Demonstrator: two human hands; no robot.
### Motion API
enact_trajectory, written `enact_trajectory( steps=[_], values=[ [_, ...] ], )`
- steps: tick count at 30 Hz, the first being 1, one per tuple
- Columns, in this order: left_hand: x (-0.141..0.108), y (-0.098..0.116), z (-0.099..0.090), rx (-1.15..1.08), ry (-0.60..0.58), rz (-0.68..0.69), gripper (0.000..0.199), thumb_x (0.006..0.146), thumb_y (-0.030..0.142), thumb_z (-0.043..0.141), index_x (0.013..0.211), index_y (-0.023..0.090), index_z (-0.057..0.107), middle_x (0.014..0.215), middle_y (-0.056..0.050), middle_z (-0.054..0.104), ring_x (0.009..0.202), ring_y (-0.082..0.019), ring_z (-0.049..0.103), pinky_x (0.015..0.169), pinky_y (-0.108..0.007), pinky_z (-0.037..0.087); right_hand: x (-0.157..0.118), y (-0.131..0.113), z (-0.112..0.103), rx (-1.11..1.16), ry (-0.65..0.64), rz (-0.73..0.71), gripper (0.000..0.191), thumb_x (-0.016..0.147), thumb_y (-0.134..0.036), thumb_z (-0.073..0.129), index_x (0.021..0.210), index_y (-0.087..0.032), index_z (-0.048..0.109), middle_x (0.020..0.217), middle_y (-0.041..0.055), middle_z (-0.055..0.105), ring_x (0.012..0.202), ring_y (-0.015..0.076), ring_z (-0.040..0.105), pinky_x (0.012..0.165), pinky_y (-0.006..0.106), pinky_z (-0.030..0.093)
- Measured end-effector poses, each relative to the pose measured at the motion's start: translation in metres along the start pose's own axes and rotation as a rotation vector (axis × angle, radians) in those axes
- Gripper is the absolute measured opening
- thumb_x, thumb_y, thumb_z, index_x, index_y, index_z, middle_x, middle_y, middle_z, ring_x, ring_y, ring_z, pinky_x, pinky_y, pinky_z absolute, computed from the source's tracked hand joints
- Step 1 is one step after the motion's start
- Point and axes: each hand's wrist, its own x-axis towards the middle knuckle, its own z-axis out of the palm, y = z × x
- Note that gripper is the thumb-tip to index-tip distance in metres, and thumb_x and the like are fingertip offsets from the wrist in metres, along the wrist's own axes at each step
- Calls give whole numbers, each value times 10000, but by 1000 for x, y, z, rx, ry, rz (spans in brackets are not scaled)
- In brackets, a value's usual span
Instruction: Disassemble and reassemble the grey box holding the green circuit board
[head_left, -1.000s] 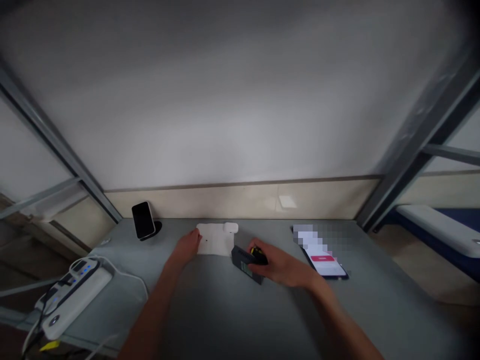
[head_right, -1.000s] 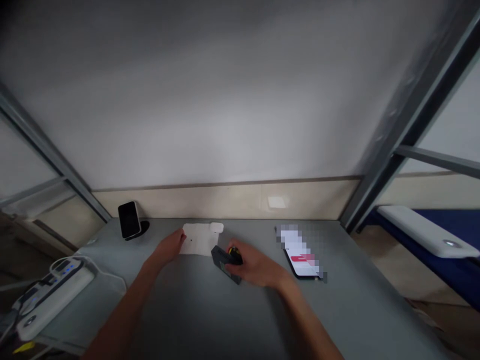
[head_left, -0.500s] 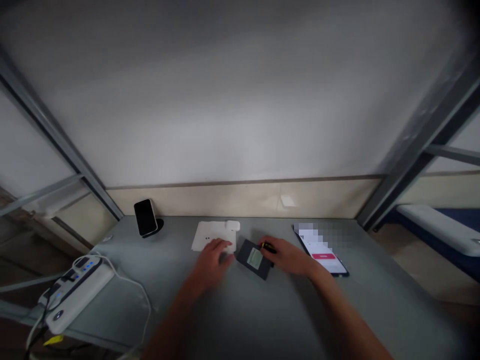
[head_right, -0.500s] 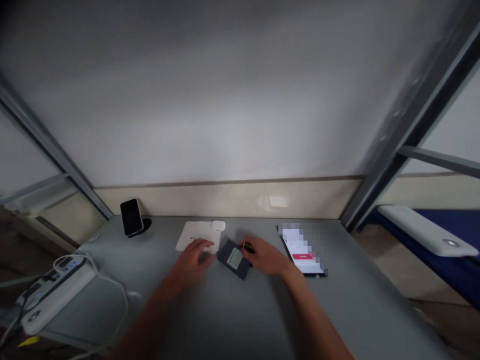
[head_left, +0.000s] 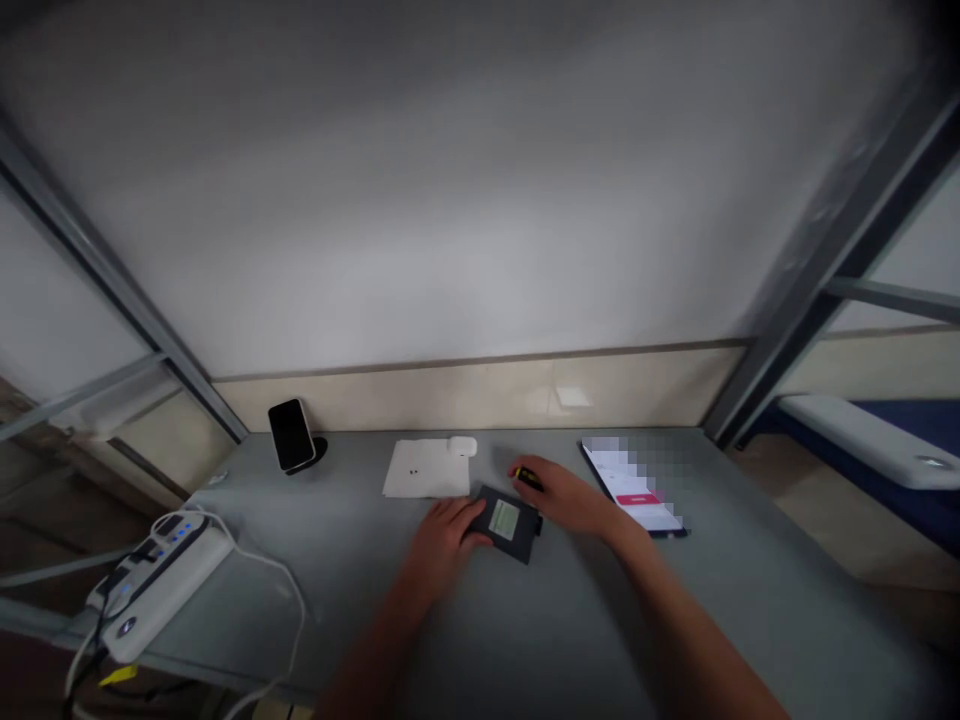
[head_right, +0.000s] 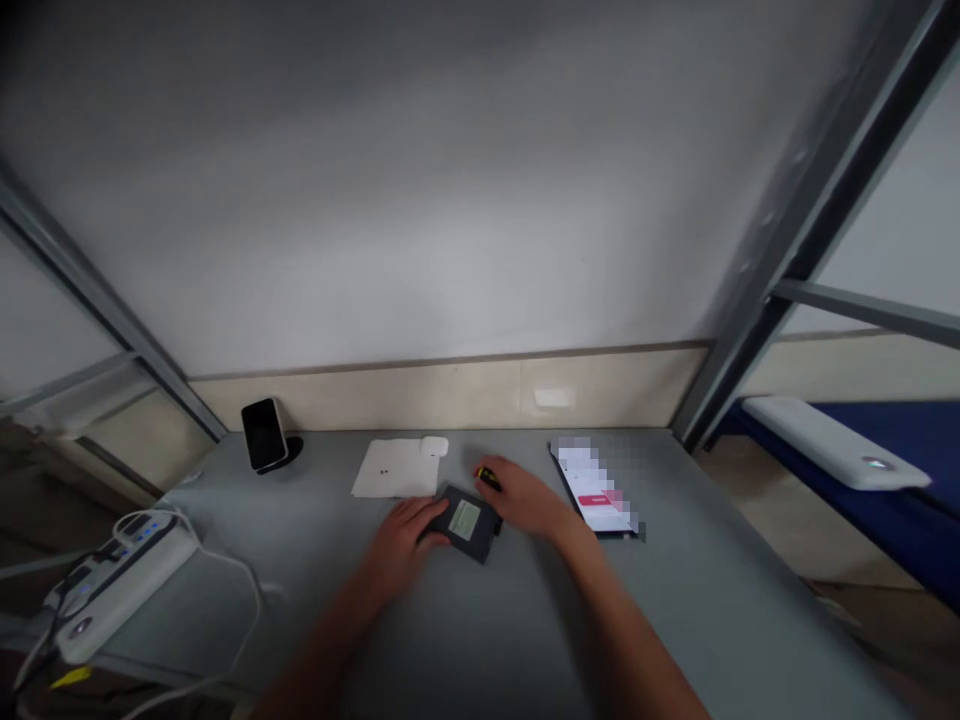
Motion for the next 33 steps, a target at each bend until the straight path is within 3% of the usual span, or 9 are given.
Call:
enact_trajectory(
  steps=[3, 8, 13, 17, 21, 25, 27, 29, 33],
  values=[
    [0, 4, 1, 52, 41, 39, 307, 1037, 264, 614, 1332, 209, 676, 1271, -105, 750, 1204, -274, 680, 1079, -482, 524, -1, -10, -8, 54, 122, -4, 311, 1011, -425, 494, 1177, -205, 638, 1118, 111, 700, 1031, 264, 635, 980, 436, 492],
    [22, 15, 2, 186, 125, 33, 339, 1094, 263, 428, 983, 190, 740, 927, -98, 746, 983, -259, 697, 964, -440, 529, -10, -43, -19, 653, 227, 37, 460, 1024, -618, 479, 1329, -281, 546, 904, 1, 511, 651, 148, 460, 556, 279, 405],
    [52, 29, 1, 180, 100, 90, 446, 1102, 250, 351, 813, 192, 687, 851, -90, 703, 924, -237, 671, 930, -403, 515, -11, -57, -17, 918, 378, -52, 317, 1006, -527, 557, 1247, -322, 568, 941, -4, 485, 613, 130, 403, 518, 275, 361],
    [45, 33, -3, -9, 40, 217, 197, 1015, 364, 601, 1063, 207, 709, 1177, -96, 715, 1147, -247, 648, 1040, -412, 500, -7, -48, -15, 964, 471, -42, 286, 996, -503, 566, 1209, -312, 571, 954, 1, 495, 600, 120, 405, 496, 261, 348],
    [28, 29, 0, -79, -95, 212, 519, 867, 399, 805, 1339, 263, 636, 1483, -107, 596, 1358, -321, 562, 1149, -485, 470, -3, -38, -13, 949, 530, -79, 314, 960, -464, 649, 1228, -317, 576, 935, -12, 483, 605, 115, 420, 490, 245, 373],
    [35, 37, 6, -134, 12, 170, 338, 942, 361, 700, 1260, 245, 695, 1295, -112, 723, 1213, -318, 660, 1105, -507, 491, -2, -39, -10, 793, 670, -154, 290, 1024, -437, 605, 1298, -353, 557, 977, -15, 501, 633, 109, 502, 556, 261, 453],
    [46, 44, 7, -205, 28, 161, 217, 1010, 322, 572, 1102, 230, 746, 1032, -79, 787, 1000, -268, 717, 1015, -460, 523, -3, -43, -9, 700, 738, -208, 260, 1056, -436, 561, 1304, -364, 541, 1022, -10, 518, 623, 96, 528, 573, 265, 462],
    [56, 49, 8, -313, 33, 108, 301, 1028, 339, 517, 879, 215, 747, 823, -54, 761, 838, -229, 705, 907, -397, 539, -4, -46, -7, 644, 779, -248, 238, 1072, -427, 536, 1303, -368, 529, 1040, -10, 518, 603, 83, 519, 557, 255, 446],
    [62, 53, 13, -648, 91, -92, 329, 1010, 440, 545, 903, 208, 752, 881, -48, 785, 844, -202, 712, 809, -320, 540, -6, -50, -7, 618, 812, -262, 230, 1082, -409, 520, 1308, -365, 521, 1033, -6, 510, 596, 81, 487, 520, 233, 425]
  ],
)
